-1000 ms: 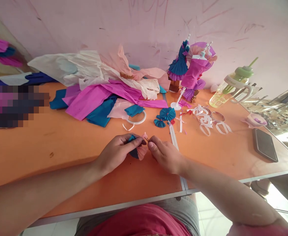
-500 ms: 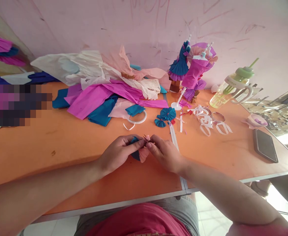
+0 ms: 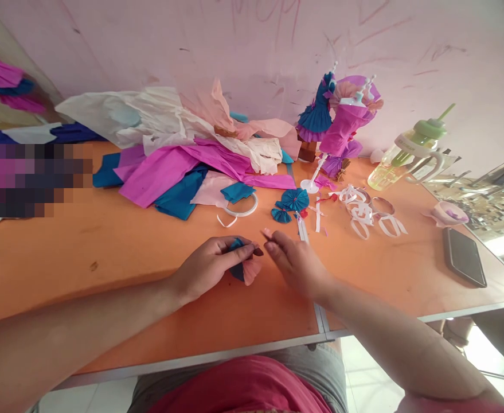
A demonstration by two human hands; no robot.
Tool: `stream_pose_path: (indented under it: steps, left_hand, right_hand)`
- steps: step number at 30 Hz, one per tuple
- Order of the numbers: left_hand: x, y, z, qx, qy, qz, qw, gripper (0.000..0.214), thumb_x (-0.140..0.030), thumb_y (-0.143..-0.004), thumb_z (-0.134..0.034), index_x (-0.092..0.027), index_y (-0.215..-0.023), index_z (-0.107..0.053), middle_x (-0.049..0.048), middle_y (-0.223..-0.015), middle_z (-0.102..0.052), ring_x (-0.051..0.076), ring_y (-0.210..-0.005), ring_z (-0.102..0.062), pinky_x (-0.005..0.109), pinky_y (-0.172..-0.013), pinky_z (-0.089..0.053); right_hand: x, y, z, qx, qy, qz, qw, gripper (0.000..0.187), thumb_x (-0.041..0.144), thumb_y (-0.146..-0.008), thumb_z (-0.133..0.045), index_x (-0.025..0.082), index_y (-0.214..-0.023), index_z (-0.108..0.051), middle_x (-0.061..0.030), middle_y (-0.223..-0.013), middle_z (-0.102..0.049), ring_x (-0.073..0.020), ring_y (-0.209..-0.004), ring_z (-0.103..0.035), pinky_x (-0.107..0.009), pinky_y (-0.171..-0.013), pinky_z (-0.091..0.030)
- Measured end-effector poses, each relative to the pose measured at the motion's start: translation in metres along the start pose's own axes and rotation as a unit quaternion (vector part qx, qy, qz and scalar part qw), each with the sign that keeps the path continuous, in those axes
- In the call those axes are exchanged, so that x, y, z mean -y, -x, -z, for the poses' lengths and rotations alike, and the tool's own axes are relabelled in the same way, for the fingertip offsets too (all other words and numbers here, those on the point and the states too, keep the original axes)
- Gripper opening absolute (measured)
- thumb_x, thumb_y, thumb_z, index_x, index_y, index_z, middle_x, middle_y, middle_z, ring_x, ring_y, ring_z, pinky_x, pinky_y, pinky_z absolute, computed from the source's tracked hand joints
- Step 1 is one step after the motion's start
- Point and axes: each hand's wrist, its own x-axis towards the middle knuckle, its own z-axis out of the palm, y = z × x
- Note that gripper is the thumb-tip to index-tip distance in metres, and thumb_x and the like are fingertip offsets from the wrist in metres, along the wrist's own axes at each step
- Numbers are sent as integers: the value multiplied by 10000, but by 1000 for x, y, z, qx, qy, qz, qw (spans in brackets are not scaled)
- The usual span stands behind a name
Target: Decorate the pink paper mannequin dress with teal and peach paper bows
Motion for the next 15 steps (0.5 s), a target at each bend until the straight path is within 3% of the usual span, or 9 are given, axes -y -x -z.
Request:
stream_pose_path:
  steps: [2,4,6,9,12,14,15]
  left_hand:
    - [-2,-1,-1,-24,44,4,999,348,-478,-838,-650,-143,-899,-718,64,-752,-715,210,-759,-655,344,-816,-500]
    - [-3,-2,0,-42,98,-4,994,329,-439,-784,-712,-128,-891,-710,84,-801,-720,229,-805,-662,368,-828,-510]
    - [-2,-4,1,-52,131,-14,990,328,-407,-741,-752,-126,-900,-692,93,-858,-720,239,-850,-666,380,-837,-519]
    - [3,-7,4,-62,114,-22,991,336,-391,-724,-772,-140,-916,-659,81,-921,-718,240,-920,-673,378,-886,-519]
    - [9,-8,5,-68,92,-33,993,343,-360,-742,-773,-170,-981,-616,49,-992,-715,228,-969,-681,380,-939,-510]
    - [10,-8,4,-49,93,-37,994,339,-338,-768,-759,-191,-1014,-577,31,-988,-718,216,-958,-695,387,-953,-506]
    - [10,-7,3,-38,89,-38,995,328,-335,-781,-750,-195,-1012,-564,27,-976,-721,213,-952,-700,387,-955,-505]
  right_hand:
    - [-11,-5,18,-68,81,-32,994,431,537,-988,-283,238,-1112,-567,-37,-788,-660,-167,-632,-577,-260,-571,-350]
    - [-29,-10,41,-114,214,-103,965,481,596,-956,-318,221,-1076,-593,-66,-771,-668,-194,-627,-590,-274,-565,-341]
    - [-50,-13,63,-116,315,-183,924,507,622,-933,-348,209,-1026,-626,-88,-745,-667,-225,-649,-608,-295,-584,-362]
    - [-74,-11,82,-83,388,-230,889,466,598,-898,-450,188,-953,-666,-127,-853,-681,-271,-785,-634,-335,-640,-412]
    - [-69,-4,80,-118,420,-192,879,401,533,-839,-589,164,-964,-684,-173,-1044,-657,-348,-1016,-589,-412,-759,-441]
    - [-52,-1,69,-168,379,-125,901,350,464,-853,-602,171,-1027,-682,-170,-1116,-640,-348,-1098,-551,-437,-840,-429]
    - [-42,0,61,-177,321,-80,927,318,437,-878,-579,190,-1049,-681,-147,-1118,-647,-314,-1090,-559,-416,-858,-429]
